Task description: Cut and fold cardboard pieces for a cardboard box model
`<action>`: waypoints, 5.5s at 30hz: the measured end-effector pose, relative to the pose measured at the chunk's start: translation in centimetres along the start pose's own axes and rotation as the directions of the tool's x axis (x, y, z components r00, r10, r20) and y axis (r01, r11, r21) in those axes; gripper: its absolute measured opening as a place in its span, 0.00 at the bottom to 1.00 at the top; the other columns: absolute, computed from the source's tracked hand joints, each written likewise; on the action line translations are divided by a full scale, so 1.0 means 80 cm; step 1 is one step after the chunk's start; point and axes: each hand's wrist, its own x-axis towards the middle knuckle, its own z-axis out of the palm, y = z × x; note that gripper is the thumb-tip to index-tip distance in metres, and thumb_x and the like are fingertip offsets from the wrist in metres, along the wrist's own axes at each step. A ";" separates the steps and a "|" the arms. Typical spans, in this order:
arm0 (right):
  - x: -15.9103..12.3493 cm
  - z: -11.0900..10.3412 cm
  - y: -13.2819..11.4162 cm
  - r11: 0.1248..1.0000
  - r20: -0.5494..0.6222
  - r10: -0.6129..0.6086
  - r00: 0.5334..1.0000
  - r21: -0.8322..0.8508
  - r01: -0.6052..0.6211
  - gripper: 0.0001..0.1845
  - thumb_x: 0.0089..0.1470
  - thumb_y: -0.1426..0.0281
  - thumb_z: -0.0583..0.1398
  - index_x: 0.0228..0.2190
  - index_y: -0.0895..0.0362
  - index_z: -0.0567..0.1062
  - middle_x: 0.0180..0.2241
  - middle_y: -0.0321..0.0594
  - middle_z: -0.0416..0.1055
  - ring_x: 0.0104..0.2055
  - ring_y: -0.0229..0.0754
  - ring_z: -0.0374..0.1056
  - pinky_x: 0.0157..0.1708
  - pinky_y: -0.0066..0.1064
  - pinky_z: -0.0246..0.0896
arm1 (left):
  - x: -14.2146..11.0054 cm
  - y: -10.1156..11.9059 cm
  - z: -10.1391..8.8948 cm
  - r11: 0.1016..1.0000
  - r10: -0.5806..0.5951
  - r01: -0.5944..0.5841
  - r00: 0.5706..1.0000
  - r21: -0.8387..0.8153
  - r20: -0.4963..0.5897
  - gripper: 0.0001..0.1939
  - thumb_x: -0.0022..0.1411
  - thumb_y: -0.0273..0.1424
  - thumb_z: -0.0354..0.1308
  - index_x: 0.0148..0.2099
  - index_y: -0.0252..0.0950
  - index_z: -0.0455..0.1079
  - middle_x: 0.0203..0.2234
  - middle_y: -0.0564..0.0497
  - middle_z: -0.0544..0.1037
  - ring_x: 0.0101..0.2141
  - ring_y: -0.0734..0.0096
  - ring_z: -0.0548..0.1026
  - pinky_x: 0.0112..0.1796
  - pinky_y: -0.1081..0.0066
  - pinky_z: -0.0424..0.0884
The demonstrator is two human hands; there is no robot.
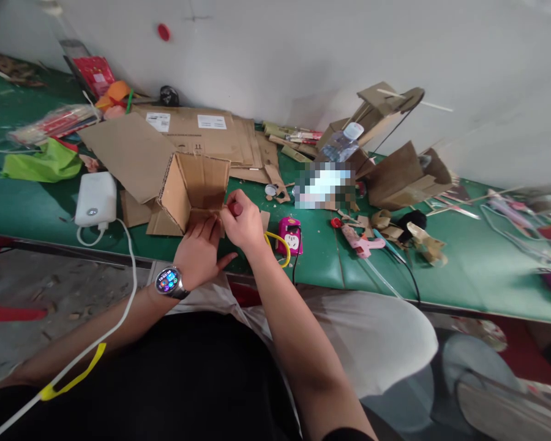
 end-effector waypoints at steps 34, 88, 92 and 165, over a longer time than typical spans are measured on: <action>-0.011 -0.003 0.007 0.999 0.004 -0.029 1.000 0.030 0.029 0.03 0.58 0.65 0.58 0.34 0.51 0.70 0.32 0.35 0.74 0.35 0.45 0.71 0.41 0.36 0.65 | 0.000 0.002 -0.002 1.000 0.008 -0.008 1.000 0.009 -0.015 0.44 0.68 0.48 0.60 0.72 0.18 0.60 0.68 0.21 0.66 0.67 0.31 0.65 0.66 0.41 0.61; -0.031 -0.051 0.009 0.959 -0.025 -0.112 0.993 -0.263 0.102 0.04 0.62 0.66 0.64 0.39 0.51 0.76 0.42 0.46 0.74 0.45 0.53 0.74 0.49 0.43 0.71 | 0.001 -0.009 0.001 1.000 -0.015 0.013 0.998 -0.027 -0.068 0.33 0.71 0.35 0.56 0.70 0.17 0.59 0.64 0.24 0.71 0.68 0.40 0.67 0.66 0.50 0.66; -0.048 -0.043 0.020 0.920 0.105 -0.144 0.984 -0.352 0.172 0.08 0.63 0.72 0.63 0.44 0.53 0.78 0.46 0.49 0.72 0.46 0.54 0.74 0.48 0.44 0.74 | 0.006 -0.012 0.001 1.000 0.018 -0.018 0.997 -0.003 -0.076 0.27 0.73 0.30 0.52 0.68 0.19 0.64 0.64 0.27 0.73 0.65 0.41 0.70 0.65 0.50 0.67; -0.113 -0.033 -0.017 0.996 -0.008 0.037 0.999 -0.084 -0.037 0.14 0.58 0.75 0.63 0.46 0.54 0.81 0.48 0.48 0.82 0.52 0.52 0.79 0.56 0.46 0.76 | -0.006 -0.044 0.007 0.997 0.076 -0.075 0.996 0.030 -0.042 0.26 0.70 0.18 0.45 0.66 0.25 0.70 0.68 0.32 0.72 0.69 0.48 0.68 0.66 0.53 0.69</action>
